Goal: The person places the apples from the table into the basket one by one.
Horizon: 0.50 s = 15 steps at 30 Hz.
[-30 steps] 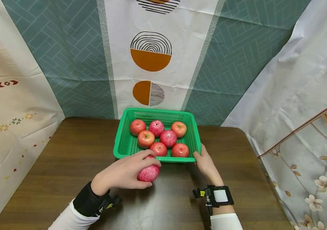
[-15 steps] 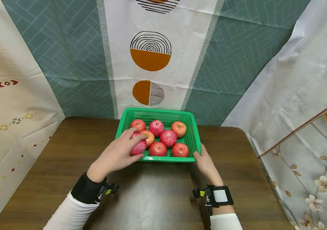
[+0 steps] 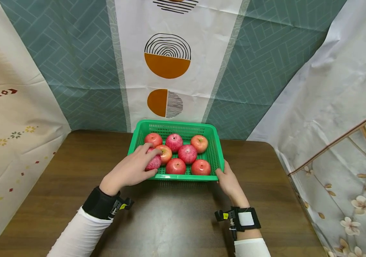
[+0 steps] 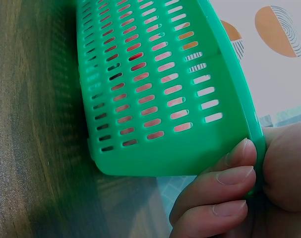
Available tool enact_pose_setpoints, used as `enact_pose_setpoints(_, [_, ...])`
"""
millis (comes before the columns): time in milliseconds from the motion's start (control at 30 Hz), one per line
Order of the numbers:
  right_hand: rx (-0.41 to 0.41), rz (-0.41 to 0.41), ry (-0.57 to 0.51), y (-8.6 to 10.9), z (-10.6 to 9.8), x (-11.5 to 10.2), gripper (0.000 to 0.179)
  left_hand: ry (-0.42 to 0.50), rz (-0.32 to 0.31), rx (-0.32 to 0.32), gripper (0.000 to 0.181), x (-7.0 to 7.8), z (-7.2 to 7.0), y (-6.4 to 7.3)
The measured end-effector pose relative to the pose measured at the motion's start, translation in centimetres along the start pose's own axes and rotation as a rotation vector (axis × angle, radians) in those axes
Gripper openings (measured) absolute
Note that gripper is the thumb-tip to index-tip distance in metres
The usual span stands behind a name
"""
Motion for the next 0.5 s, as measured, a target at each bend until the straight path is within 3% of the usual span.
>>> enact_pose_setpoints(500, [-0.019, 0.009, 0.002, 0.1, 0.0, -0.4, 0.054, -0.009, -0.054, -0.070, 0.042, -1.6, 1.2, -0.8])
Point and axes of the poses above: each hand's wrist, its own y-axis away from the middle knuckle, its own z-axis out of the palm, x = y × z, the point moved 3 cm from there along -y, towards the middle knuckle, and after that the axes turned 9 degrees about y, right-handed, at the moved point
